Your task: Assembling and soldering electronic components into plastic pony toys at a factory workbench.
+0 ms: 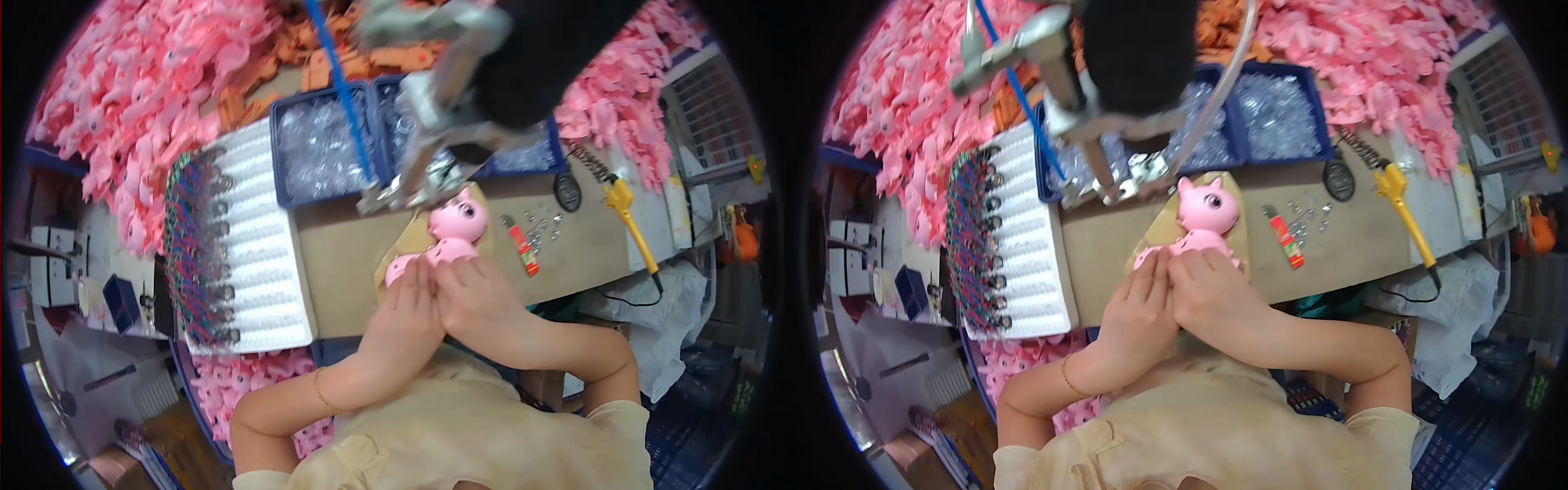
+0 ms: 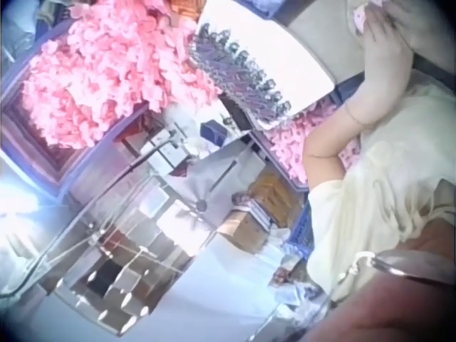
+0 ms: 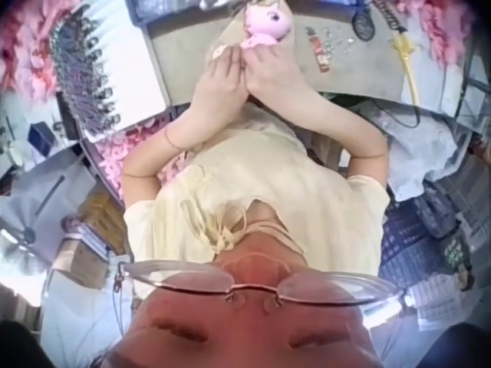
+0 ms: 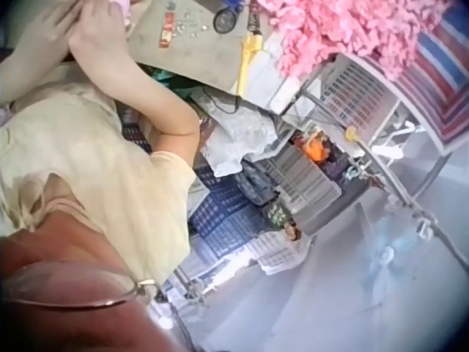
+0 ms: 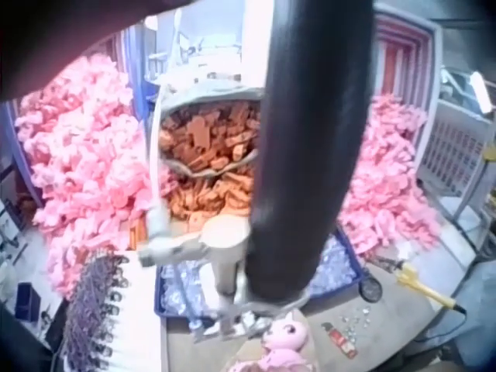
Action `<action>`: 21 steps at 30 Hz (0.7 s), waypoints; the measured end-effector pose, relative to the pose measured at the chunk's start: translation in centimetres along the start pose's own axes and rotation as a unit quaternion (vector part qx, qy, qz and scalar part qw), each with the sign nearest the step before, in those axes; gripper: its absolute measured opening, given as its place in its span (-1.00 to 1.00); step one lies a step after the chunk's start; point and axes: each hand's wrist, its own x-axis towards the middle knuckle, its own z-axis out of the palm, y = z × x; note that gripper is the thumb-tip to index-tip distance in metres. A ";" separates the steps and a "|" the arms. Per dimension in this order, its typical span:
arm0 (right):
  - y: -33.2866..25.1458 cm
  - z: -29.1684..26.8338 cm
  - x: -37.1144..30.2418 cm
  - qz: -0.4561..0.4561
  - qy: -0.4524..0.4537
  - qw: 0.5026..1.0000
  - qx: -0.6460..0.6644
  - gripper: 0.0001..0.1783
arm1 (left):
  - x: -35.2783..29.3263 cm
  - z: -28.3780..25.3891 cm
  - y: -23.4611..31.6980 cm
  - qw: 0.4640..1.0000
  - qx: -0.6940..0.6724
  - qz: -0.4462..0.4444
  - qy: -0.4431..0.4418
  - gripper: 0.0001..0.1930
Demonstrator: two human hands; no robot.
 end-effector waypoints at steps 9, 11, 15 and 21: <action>9.2 -0.7 0.7 0.294 -0.029 0.897 0.328 -0.76 | 0.7 -0.3 -2.0 0.977 -0.206 -0.056 0.026 -0.47; 14.0 1.1 0.3 0.303 0.092 0.939 0.135 -0.71 | 2.1 -1.3 -2.1 0.966 -0.253 -0.051 -0.031 -0.43; 17.8 4.8 1.1 0.277 0.044 0.955 0.100 -0.70 | 4.4 -1.6 -2.1 0.963 -0.219 -0.052 -0.151 -0.41; 19.8 5.2 0.8 0.409 0.134 0.830 0.356 -0.78 | 2.1 -2.3 -5.9 0.586 -0.757 -0.261 -0.129 -0.39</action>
